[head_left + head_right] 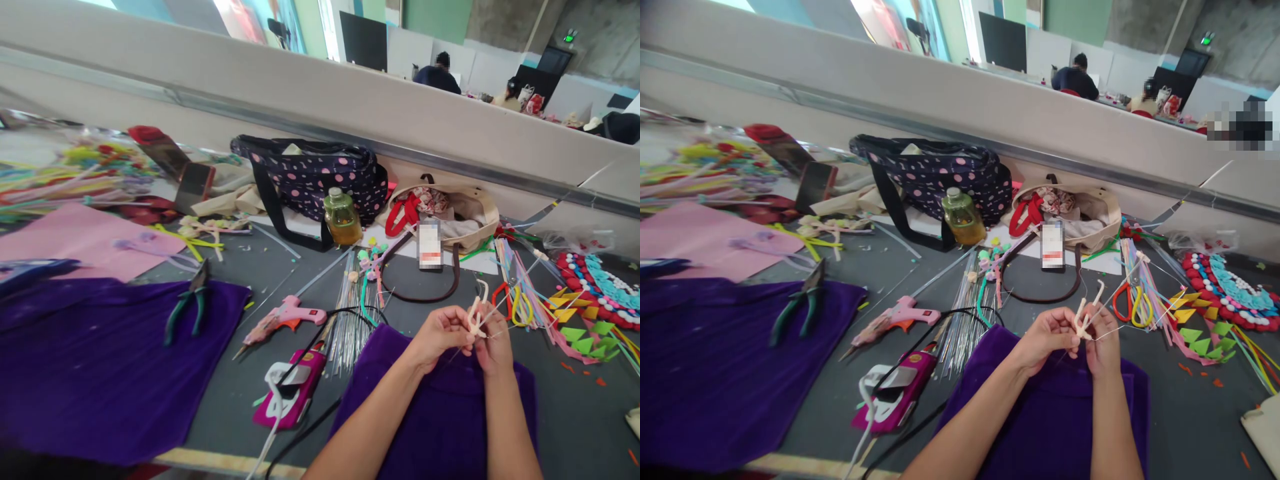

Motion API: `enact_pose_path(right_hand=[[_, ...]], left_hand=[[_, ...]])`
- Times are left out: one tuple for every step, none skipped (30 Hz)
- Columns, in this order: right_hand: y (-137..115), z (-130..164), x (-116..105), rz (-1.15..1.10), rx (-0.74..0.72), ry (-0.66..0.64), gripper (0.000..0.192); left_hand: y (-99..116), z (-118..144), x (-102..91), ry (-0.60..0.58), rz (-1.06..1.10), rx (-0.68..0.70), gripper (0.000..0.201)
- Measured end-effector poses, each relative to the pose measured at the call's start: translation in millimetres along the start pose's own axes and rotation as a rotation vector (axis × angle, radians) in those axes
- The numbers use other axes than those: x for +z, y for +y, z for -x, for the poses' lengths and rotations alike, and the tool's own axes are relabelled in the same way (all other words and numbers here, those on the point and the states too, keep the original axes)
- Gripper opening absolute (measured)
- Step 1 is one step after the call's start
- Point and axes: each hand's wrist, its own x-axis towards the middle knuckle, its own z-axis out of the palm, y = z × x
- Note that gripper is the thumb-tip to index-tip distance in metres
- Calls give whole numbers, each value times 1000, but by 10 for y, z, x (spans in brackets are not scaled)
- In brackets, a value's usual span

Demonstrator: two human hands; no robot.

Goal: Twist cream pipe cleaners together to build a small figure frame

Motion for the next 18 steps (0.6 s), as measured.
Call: enact_pose_path(right_hand=[[3, 2, 4, -6, 15, -5, 24], [4, 4, 9, -13, 29, -6, 23], [6, 6, 15, -21, 43, -6, 23], [6, 8, 21, -29, 56, -8, 22], [8, 10, 29, -37, 66, -15, 21], [10, 12, 37, -45, 73, -25, 20], [14, 15, 46, -53, 78, -36, 20], [20, 17, 55, -61, 84, -45, 19], [28, 18, 65, -69, 91, -48, 19], [37, 19, 74, -75, 99, -48, 19], [48, 20, 84, -79, 104, -44, 20], [60, 19, 93, -83, 103, -32, 20], [71, 19, 102, -88, 93, -13, 20], [81, 18, 110, -94, 73, 14, 21], [90, 17, 118, -101, 44, 46, 21], [96, 16, 125, -106, 11, 79, 22], [100, 16, 130, -107, -20, 108, 23], [101, 15, 134, -102, -49, 129, 24]], left_hand=[[-3, 1, 6, 6, -1, 5, 35], [-6, 3, 14, 15, 0, 14, 35], [-7, 5, 22, 25, 3, 27, 36], [-8, 7, 31, 34, 6, 43, 37], [-7, 9, 41, 42, 8, 60, 37], [-5, 11, 50, 48, 8, 76, 38], [-2, 13, 59, 53, 6, 91, 38], [0, 14, 67, 56, 4, 104, 38], [2, 13, 72, 60, 4, 115, 37], [2, 11, 77, 69, 4, 128, 36], [0, 7, 79, 84, 6, 144, 35], [-3, 1, 81, 106, 10, 163, 34], [-8, -5, 81, 132, 16, 182, 33], [-14, -10, 80, 157, 24, 197, 32], [-19, -15, 80, 179, 34, 208, 32], [-23, -19, 81, 195, 45, 212, 31], [-25, -20, 82, 205, 56, 210, 31], [-23, -20, 85, 211, 66, 205, 31]])
